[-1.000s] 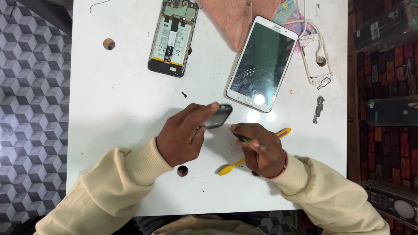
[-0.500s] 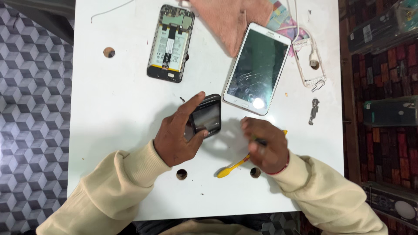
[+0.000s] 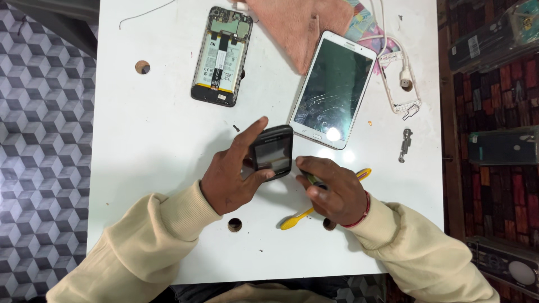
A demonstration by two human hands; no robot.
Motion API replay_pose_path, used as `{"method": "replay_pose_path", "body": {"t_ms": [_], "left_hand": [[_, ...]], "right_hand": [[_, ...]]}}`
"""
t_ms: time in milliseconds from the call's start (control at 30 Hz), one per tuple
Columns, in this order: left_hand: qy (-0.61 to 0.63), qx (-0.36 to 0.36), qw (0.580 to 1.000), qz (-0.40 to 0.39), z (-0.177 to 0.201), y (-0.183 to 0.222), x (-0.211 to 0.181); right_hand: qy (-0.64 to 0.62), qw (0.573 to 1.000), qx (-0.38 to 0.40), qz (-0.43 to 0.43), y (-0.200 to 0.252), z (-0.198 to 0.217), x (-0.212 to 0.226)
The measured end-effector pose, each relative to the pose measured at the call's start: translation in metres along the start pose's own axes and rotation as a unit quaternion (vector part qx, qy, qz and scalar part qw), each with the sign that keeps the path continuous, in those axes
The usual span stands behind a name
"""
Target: The person inspects a white Samsung tablet with a cracked screen, then disassembles and reassembles a black Nokia feature phone. They remove the back cover, battery, and internal components, then reassemble the phone and test the keypad.
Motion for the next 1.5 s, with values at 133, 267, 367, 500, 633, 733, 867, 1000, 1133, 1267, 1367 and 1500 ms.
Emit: {"method": "replay_pose_path", "body": {"t_ms": [133, 267, 367, 500, 633, 733, 867, 1000, 1133, 1267, 1367, 1500], "left_hand": [[0.055, -0.006, 0.996, 0.076, 0.001, -0.003, 0.012], [0.097, -0.018, 0.990, 0.097, 0.005, -0.004, 0.014], [0.086, -0.001, 0.990, 0.108, 0.004, -0.006, 0.014], [0.093, -0.001, 0.984, 0.153, 0.004, -0.006, 0.019], [0.066, -0.003, 0.987, 0.149, 0.004, -0.006, 0.014], [0.052, -0.006, 0.989, 0.138, 0.006, -0.009, 0.009], [0.021, -0.003, 0.995, 0.092, 0.007, -0.006, 0.004], [0.032, -0.024, 0.997, 0.065, 0.008, -0.003, 0.002], [-0.037, -0.110, 0.993, -0.026, 0.022, 0.004, -0.020], [-0.157, -0.171, 0.953, -0.197, 0.035, 0.017, -0.060], [-0.261, -0.126, 0.911, -0.294, 0.021, 0.024, -0.078], [-0.285, -0.127, 0.901, -0.300, 0.014, 0.025, -0.078]], "right_hand": [[-0.002, 0.999, -0.041, -0.007, 0.001, 0.003, -0.002], [-0.251, 0.966, 0.011, -0.068, 0.007, 0.009, -0.006], [-0.240, 0.969, 0.018, 0.047, 0.010, 0.011, 0.018], [-0.074, 0.979, -0.054, 0.184, 0.018, 0.010, 0.040], [0.035, 0.980, -0.073, 0.180, 0.017, 0.013, 0.042], [0.094, 0.982, -0.049, 0.156, 0.007, 0.014, 0.039], [0.119, 0.984, -0.011, 0.133, 0.003, 0.008, 0.035], [0.102, 0.983, 0.002, 0.150, 0.004, 0.005, 0.037], [0.051, 0.981, -0.019, 0.189, 0.005, 0.007, 0.043], [0.050, 0.974, -0.056, 0.214, 0.013, 0.013, 0.051], [0.057, 0.971, -0.076, 0.221, 0.020, 0.016, 0.060], [0.065, 0.950, -0.055, 0.299, 0.029, 0.009, 0.074]]}}
Point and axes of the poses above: each hand's wrist, its own y-axis away from the middle knuckle, its own z-axis out of the back of the hand, x = y × z, the point moved 9 cm from there along -y, towards the middle knuckle, and after that the axes turned 1 degree about z, right-handed, at the moved point
